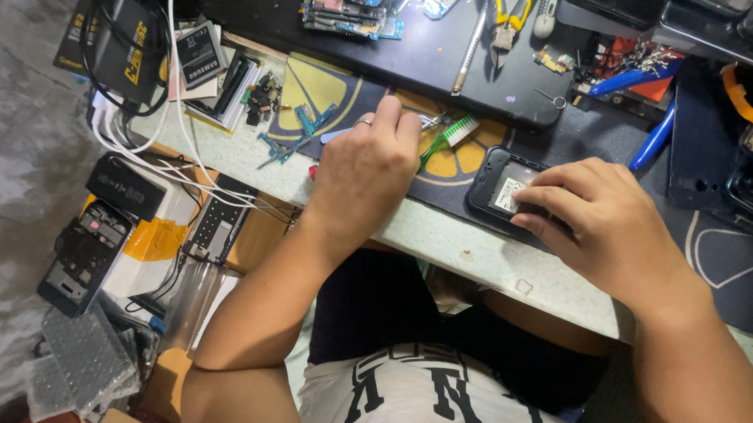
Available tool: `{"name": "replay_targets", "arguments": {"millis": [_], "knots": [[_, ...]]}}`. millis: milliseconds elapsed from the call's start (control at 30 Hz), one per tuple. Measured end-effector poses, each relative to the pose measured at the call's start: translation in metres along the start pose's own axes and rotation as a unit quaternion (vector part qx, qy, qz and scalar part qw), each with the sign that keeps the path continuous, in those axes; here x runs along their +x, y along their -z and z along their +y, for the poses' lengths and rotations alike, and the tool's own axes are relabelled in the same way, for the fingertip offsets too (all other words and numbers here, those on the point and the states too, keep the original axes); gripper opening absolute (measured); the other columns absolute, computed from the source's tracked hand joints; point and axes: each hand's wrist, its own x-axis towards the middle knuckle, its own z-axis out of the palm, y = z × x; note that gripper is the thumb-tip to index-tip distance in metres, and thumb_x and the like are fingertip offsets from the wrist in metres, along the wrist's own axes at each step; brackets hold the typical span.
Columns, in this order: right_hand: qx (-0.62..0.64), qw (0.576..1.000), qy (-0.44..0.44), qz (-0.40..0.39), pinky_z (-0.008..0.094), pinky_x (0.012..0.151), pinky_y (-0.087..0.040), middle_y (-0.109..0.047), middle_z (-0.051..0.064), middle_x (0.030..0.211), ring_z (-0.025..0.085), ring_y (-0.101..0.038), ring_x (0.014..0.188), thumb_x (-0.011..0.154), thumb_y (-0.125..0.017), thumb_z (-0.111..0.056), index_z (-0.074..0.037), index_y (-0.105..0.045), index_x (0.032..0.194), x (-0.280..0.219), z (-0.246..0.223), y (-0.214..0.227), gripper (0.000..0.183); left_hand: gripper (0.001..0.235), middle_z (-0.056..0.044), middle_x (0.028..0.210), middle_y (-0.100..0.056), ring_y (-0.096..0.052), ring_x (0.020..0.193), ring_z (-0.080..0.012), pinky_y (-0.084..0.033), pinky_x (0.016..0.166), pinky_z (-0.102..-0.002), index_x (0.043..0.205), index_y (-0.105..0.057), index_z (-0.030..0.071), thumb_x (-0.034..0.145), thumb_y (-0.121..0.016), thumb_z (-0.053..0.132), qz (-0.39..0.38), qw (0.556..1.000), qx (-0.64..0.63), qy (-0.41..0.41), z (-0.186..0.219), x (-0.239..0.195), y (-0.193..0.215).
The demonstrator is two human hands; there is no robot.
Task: The person disassembles a smartphone, removes the back cover and battery, and uses a metal tool to pry and adjust internal components. They repeatedly open and close the device while manipulating small parts on a cluttered workbench.
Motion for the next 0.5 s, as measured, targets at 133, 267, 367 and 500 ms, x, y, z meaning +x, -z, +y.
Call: {"name": "replay_targets", "arguments": {"millis": [133, 267, 367, 500], "knots": [[0.005, 1.000, -0.001, 0.002, 0.041, 0.084, -0.048, -0.070, 0.006, 0.106, 0.028, -0.064, 0.099, 0.079, -0.082, -0.020, -0.008, -0.075, 0.100, 0.0000, 0.0003, 0.0001, 0.025, 0.009, -0.008, 0.088, -0.059, -0.069, 0.080, -0.0225, -0.055, 0.062, -0.035, 0.086, -0.058, 0.007, 0.093, -0.065, 0.009, 0.008, 1.000, -0.010, -0.005, -0.0013, -0.0010, -0.0004], [0.000, 1.000, 0.004, -0.002, 0.041, 0.084, -0.048, -0.070, 0.006, 0.106, 0.028, -0.064, 0.100, 0.078, -0.081, -0.019, -0.008, -0.075, 0.100, 0.0003, 0.0004, 0.0004, 0.025, 0.012, -0.009, 0.087, -0.059, -0.069, 0.078, -0.0233, -0.056, 0.063, -0.036, 0.085, -0.059, 0.007, 0.093, -0.067, 0.010, 0.014, 0.999, -0.029, -0.006, -0.0036, -0.0013, -0.0023], [0.002, 1.000, -0.001, -0.002, 0.041, 0.084, -0.048, -0.070, 0.006, 0.106, 0.028, -0.065, 0.100, 0.078, -0.082, -0.019, -0.007, -0.075, 0.100, -0.0005, 0.0001, 0.0006, 0.026, 0.015, -0.009, 0.085, -0.060, -0.069, 0.075, -0.0241, -0.055, 0.062, -0.037, 0.084, -0.061, 0.007, 0.093, -0.070, 0.014, 0.017, 0.999, -0.040, -0.004, -0.0051, -0.0010, -0.0051], [-0.002, 1.000, -0.001, -0.004, 0.040, 0.084, -0.049, -0.071, 0.006, 0.106, 0.028, -0.065, 0.100, 0.077, -0.082, -0.019, -0.008, -0.075, 0.100, -0.0003, -0.0004, 0.0013, 0.027, 0.016, -0.008, 0.083, -0.060, -0.069, 0.072, -0.0236, -0.056, 0.062, -0.037, 0.082, -0.062, 0.007, 0.093, -0.071, 0.014, 0.020, 0.999, -0.044, -0.003, -0.0083, -0.0001, -0.0078]]}}
